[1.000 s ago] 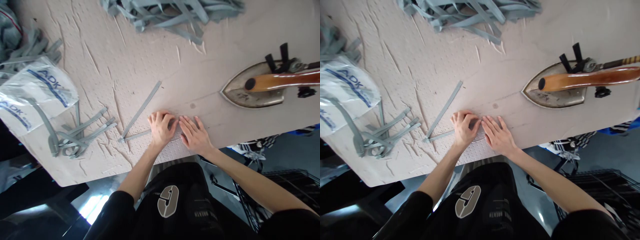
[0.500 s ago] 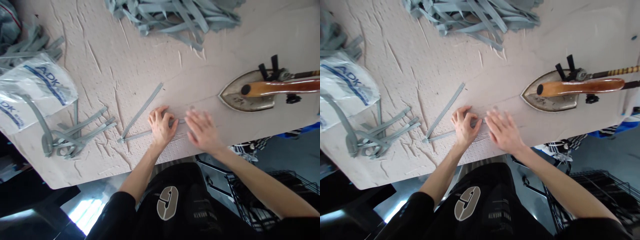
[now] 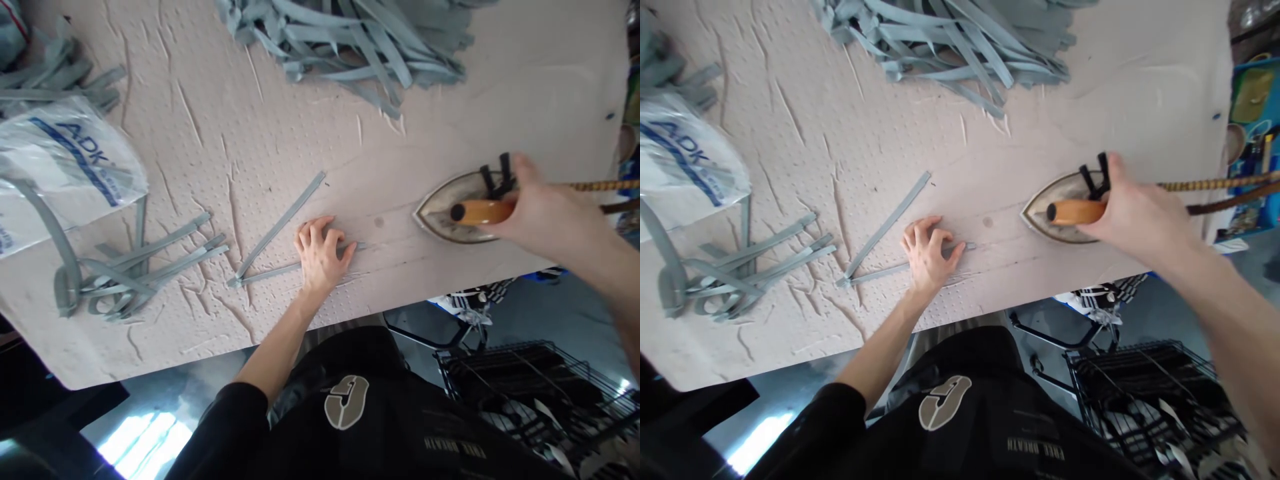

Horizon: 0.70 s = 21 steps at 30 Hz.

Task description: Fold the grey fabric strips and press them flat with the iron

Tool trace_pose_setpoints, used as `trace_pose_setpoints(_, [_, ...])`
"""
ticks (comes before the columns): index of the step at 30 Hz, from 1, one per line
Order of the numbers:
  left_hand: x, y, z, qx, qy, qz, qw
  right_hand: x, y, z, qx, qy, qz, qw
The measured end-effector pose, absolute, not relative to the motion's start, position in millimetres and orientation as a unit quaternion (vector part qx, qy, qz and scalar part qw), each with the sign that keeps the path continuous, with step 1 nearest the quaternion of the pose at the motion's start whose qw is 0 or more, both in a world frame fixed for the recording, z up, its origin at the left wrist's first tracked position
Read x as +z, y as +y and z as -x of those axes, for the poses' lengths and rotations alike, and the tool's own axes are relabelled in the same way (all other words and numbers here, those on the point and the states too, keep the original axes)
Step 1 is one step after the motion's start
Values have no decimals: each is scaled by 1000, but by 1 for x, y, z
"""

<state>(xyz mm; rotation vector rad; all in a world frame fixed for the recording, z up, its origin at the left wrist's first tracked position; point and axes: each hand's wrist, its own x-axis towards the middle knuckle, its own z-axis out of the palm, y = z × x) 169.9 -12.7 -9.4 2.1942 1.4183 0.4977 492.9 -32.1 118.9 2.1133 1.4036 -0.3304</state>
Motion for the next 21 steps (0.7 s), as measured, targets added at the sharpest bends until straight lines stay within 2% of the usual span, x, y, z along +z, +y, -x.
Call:
trace_pose_setpoints(7, [-10,-14,-170,184,516,-807,221,133,-32,-396,-231,540,-738,332])
trace_pose_setpoints(21, [-1,-8,-155,178,503,-795,290,110,-39,-372,-173,610,-709,308])
